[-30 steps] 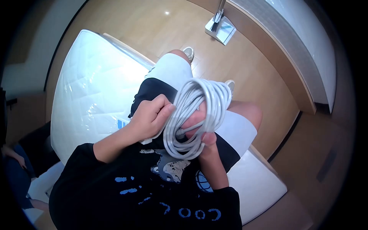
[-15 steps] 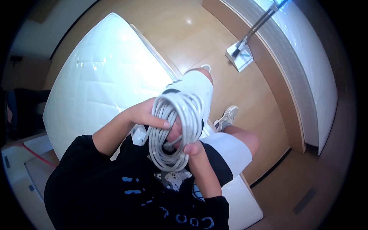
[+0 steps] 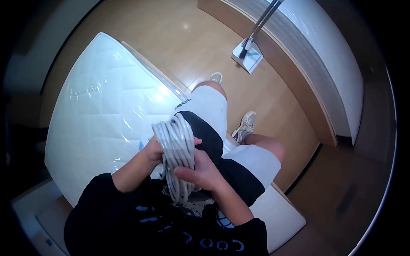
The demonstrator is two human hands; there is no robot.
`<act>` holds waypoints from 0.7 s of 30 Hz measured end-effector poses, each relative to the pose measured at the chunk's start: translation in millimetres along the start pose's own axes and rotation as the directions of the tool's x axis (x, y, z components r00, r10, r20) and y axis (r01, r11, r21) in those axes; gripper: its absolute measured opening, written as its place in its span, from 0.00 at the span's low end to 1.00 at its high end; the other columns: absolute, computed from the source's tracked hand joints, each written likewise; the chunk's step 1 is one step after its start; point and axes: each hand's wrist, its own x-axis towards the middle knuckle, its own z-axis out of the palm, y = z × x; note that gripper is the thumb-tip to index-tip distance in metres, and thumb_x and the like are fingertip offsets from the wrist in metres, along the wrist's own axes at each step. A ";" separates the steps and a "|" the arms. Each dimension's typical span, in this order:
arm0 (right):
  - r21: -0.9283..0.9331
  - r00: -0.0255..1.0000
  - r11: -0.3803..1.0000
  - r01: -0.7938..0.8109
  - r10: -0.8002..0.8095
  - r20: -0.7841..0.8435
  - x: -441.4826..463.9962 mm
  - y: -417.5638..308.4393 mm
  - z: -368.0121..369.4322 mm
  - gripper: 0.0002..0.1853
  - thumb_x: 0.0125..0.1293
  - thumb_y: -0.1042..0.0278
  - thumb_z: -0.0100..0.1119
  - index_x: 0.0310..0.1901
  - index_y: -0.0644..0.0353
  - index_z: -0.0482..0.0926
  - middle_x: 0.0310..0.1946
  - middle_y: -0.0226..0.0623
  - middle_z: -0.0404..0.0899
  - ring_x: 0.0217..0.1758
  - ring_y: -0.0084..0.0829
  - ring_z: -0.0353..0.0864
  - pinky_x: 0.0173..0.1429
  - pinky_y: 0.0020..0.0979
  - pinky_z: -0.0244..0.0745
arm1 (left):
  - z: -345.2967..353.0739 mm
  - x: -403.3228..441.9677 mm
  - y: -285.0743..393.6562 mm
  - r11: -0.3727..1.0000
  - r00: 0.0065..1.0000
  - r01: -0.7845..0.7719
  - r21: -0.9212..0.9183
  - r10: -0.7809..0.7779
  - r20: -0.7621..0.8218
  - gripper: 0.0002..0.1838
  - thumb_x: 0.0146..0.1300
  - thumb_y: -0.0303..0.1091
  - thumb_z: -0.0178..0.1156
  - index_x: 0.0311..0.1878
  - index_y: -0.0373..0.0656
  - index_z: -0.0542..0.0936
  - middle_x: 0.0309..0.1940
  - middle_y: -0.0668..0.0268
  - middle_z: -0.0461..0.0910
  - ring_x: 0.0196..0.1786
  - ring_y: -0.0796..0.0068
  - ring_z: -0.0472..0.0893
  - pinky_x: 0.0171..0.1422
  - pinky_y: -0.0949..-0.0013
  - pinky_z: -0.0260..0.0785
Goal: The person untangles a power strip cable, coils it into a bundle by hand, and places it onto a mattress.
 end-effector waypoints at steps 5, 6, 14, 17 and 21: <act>0.013 0.982 1.000 0.008 -0.005 -0.189 -7.7 1.1 -4.2 0.26 0.71 0.55 0.67 0.62 0.65 0.76 0.50 0.35 0.82 0.52 0.24 0.79 0.59 0.28 0.74 | 29.0 -4.6 36.5 0.998 0.982 -0.048 0.048 0.056 -0.179 0.23 0.63 0.23 0.63 0.62 0.32 0.75 0.52 0.51 0.82 0.52 0.61 0.85 0.58 0.59 0.80; 0.022 0.987 0.999 0.032 -0.028 -0.161 -7.3 5.4 -5.6 0.29 0.70 0.55 0.67 0.65 0.65 0.74 0.51 0.35 0.81 0.53 0.24 0.78 0.60 0.29 0.74 | 29.3 -3.1 40.8 0.997 0.983 -0.033 0.076 0.047 -0.177 0.19 0.64 0.23 0.63 0.58 0.32 0.76 0.47 0.55 0.82 0.47 0.66 0.84 0.53 0.63 0.80; 0.010 0.957 0.959 0.282 -0.281 -0.071 3.3 -5.7 -4.8 0.40 0.61 0.69 0.70 0.73 0.64 0.63 0.51 0.31 0.76 0.51 0.24 0.76 0.62 0.31 0.73 | 68.4 -8.3 67.9 0.939 0.859 -0.143 0.312 0.274 -0.432 0.14 0.66 0.23 0.62 0.53 0.33 0.75 0.31 0.65 0.77 0.29 0.79 0.77 0.33 0.74 0.71; -0.079 0.983 0.987 0.141 -0.149 -0.103 11.5 -13.1 -4.2 0.28 0.62 0.74 0.64 0.65 0.62 0.72 0.46 0.29 0.76 0.50 0.23 0.75 0.59 0.28 0.71 | 79.1 -22.4 72.3 0.963 0.858 -0.218 0.159 0.267 -0.438 0.19 0.61 0.22 0.67 0.54 0.34 0.75 0.30 0.64 0.76 0.31 0.75 0.78 0.36 0.71 0.70; 0.036 0.976 0.982 0.184 -0.187 0.110 31.2 2.8 -13.7 0.21 0.62 0.76 0.59 0.58 0.62 0.75 0.45 0.29 0.77 0.48 0.23 0.75 0.55 0.26 0.70 | 47.7 -48.0 66.5 0.948 0.978 -0.205 -0.242 0.209 -0.008 0.31 0.50 0.33 0.77 0.56 0.35 0.76 0.30 0.63 0.78 0.36 0.65 0.79 0.44 0.61 0.70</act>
